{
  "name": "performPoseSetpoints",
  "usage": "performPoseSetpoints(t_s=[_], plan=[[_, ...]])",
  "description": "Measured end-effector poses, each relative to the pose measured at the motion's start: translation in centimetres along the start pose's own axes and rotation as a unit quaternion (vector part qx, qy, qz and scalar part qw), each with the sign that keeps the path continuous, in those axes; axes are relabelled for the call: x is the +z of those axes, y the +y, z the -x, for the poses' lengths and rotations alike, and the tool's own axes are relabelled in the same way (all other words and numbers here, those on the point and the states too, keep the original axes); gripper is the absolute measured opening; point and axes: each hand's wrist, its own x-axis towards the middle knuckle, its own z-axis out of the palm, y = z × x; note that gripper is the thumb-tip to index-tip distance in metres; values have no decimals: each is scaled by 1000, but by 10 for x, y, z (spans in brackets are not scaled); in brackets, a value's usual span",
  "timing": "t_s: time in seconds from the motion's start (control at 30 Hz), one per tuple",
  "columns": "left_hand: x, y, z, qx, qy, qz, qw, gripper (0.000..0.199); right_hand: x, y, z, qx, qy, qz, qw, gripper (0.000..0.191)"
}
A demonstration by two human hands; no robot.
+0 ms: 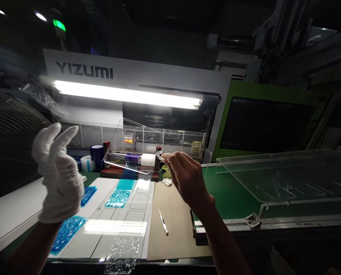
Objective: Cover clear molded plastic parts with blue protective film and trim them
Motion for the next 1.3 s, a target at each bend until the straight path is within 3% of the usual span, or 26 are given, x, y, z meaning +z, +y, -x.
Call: performPoseSetpoints(t_s=[0.43, 0.87, 1.03, 1.17, 1.3], plan=[[-14, 6, -7, 22, 18, -17, 999, 56, -12, -11, -2, -28, 20, 0, 999, 13], [-23, 4, -9, 25, 17, -21, 999, 54, -13, -22, -5, -49, 84, 31, 995, 14], [-31, 8, -8, 15, 12, -25, 1000, 55, -13, -25, -7, -53, 71, 22, 996, 14], [-42, 13, 1, 40, -74, -59, 995, 62, -6, -26, 5, -57, -4, -31, 998, 12], [-47, 9, 28, 126, -238, -165, 949, 117, 15, -32, 38, -48, -117, -89, 988, 15]])
